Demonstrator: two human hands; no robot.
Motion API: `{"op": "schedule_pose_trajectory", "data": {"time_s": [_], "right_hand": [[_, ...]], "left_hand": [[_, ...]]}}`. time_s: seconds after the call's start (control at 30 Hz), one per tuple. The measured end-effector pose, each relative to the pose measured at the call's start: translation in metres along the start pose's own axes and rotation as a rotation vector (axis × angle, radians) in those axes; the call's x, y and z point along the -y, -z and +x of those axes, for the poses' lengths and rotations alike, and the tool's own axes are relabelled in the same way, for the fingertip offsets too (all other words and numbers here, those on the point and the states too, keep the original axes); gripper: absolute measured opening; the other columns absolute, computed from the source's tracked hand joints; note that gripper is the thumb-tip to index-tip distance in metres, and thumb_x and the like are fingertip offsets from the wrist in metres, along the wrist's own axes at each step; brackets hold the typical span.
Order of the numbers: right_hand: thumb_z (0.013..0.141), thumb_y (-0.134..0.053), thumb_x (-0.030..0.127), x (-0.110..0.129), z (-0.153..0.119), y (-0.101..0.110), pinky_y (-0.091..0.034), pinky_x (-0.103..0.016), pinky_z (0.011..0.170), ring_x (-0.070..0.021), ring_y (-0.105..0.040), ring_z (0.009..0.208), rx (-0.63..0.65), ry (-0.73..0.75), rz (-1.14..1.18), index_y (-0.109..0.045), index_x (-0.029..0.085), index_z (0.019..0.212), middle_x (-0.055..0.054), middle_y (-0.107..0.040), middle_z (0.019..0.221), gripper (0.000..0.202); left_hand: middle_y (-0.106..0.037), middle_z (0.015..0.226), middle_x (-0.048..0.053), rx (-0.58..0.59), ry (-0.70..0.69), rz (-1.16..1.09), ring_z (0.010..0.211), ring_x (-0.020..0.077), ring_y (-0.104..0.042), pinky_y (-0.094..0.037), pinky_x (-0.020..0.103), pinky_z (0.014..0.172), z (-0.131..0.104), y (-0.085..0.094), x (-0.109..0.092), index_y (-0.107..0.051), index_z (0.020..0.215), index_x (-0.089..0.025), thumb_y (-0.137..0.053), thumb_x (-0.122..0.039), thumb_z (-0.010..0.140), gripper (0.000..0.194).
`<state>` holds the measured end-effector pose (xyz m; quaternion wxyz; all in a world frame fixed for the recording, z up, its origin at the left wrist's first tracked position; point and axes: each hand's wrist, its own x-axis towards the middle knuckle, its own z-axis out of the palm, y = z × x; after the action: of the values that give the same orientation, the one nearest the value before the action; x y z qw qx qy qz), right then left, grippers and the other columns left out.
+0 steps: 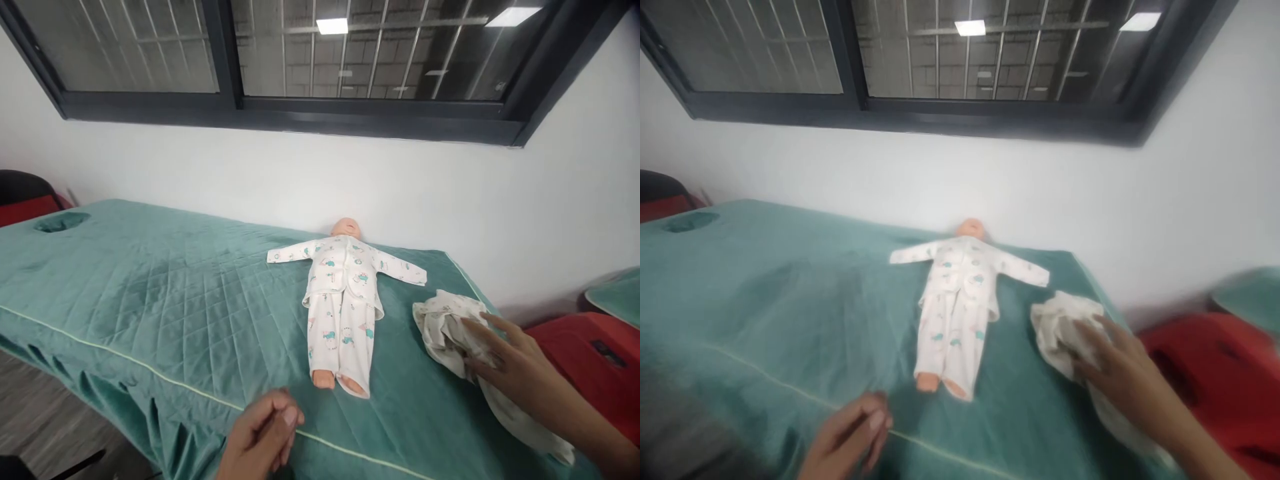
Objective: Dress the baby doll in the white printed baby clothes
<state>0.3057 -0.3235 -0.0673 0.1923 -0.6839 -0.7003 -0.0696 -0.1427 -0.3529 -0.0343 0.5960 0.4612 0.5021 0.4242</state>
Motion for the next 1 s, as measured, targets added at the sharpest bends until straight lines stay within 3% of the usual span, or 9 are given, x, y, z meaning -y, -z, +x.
{"op": "schedule_pose_trajectory", "data": {"time_s": [0.07,0.17,0.23,0.33,0.4,0.5,0.6,0.8,1.0], "right_hand": [[0.081,-0.058,0.059,0.008,0.006,0.008,-0.043,-0.063,0.102,-0.0447,-0.045,0.13,-0.058,0.046,0.021,-0.053,0.034,0.138,-0.01,-0.038,0.151,0.063],[0.084,-0.059,0.057,0.05,0.037,0.008,-0.04,-0.058,0.108,-0.0377,-0.042,0.134,-0.09,0.076,0.177,-0.049,0.035,0.138,-0.007,-0.037,0.152,0.06],[0.087,-0.057,0.055,0.089,0.073,-0.006,-0.039,-0.056,0.11,-0.0342,-0.042,0.135,-0.15,0.076,0.351,-0.051,0.034,0.136,-0.007,-0.04,0.149,0.054],[0.09,-0.052,0.053,0.138,0.142,-0.04,-0.036,-0.051,0.113,-0.0292,-0.043,0.134,-0.175,0.041,0.609,-0.052,0.027,0.132,-0.011,-0.049,0.141,0.05],[0.089,-0.052,0.052,0.155,0.188,-0.061,-0.035,-0.052,0.112,-0.0286,-0.047,0.13,-0.177,-0.079,0.708,-0.053,0.022,0.13,-0.013,-0.053,0.137,0.05],[0.088,-0.052,0.051,0.164,0.24,-0.079,-0.035,-0.052,0.109,-0.0294,-0.051,0.123,-0.129,-0.202,0.773,-0.056,0.018,0.125,-0.014,-0.057,0.132,0.05],[0.087,-0.05,0.049,0.166,0.262,-0.085,-0.036,-0.048,0.107,-0.0276,-0.054,0.118,-0.093,-0.184,0.8,-0.062,0.018,0.113,-0.012,-0.062,0.124,0.042],[0.089,-0.051,0.041,0.167,0.261,-0.089,-0.038,-0.044,0.105,-0.0252,-0.056,0.115,-0.112,-0.152,0.867,-0.065,0.022,0.105,-0.007,-0.065,0.12,0.029],[0.096,-0.044,0.038,0.161,0.264,-0.091,-0.038,-0.04,0.108,-0.0234,-0.054,0.123,-0.074,0.053,0.848,-0.069,0.026,0.11,-0.004,-0.063,0.128,0.031]], "left_hand": [[-0.045,0.051,-0.003,-0.017,-0.142,0.002,0.05,0.0095,-0.042,-0.034,0.021,0.052,0.027,-0.006,-0.017,-0.064,0.071,-0.016,-0.06,-0.063,0.081,0.048],[-0.055,0.061,-0.001,-0.084,-0.348,0.062,0.06,0.0118,-0.051,-0.042,0.022,0.061,0.081,-0.022,-0.046,-0.064,0.073,-0.017,-0.057,-0.048,0.088,0.035],[-0.066,0.086,0.003,-0.095,-0.498,0.16,0.083,0.0148,-0.06,-0.047,0.025,0.079,0.128,-0.038,-0.064,-0.068,0.086,-0.019,-0.054,-0.036,0.091,0.022],[-0.065,0.12,0.008,-0.061,-0.721,0.308,0.112,0.0183,-0.058,-0.047,0.03,0.097,0.211,-0.064,-0.087,-0.066,0.109,-0.019,-0.049,-0.023,0.091,0.025],[-0.064,0.124,0.011,-0.035,-0.741,0.505,0.118,0.0203,-0.056,-0.042,0.035,0.106,0.262,-0.078,-0.096,-0.064,0.112,-0.014,-0.048,-0.016,0.09,0.028],[-0.068,0.113,0.015,0.046,-0.655,0.805,0.108,0.0237,-0.061,-0.045,0.039,0.102,0.313,-0.09,-0.101,-0.066,0.101,-0.01,-0.043,-0.016,0.092,0.026],[-0.068,0.111,0.014,0.068,-0.655,0.904,0.106,0.0236,-0.062,-0.048,0.039,0.098,0.33,-0.093,-0.097,-0.067,0.097,-0.013,-0.038,-0.022,0.096,0.03],[-0.063,0.127,0.008,0.088,-0.737,0.821,0.121,0.02,-0.055,-0.041,0.035,0.11,0.33,-0.091,-0.086,-0.069,0.107,-0.018,-0.035,-0.024,0.098,0.036],[-0.058,0.137,0.008,0.107,-0.697,0.844,0.126,0.0212,-0.053,-0.04,0.037,0.112,0.331,-0.09,-0.086,-0.065,0.122,-0.019,-0.035,-0.023,0.098,0.039]]}}
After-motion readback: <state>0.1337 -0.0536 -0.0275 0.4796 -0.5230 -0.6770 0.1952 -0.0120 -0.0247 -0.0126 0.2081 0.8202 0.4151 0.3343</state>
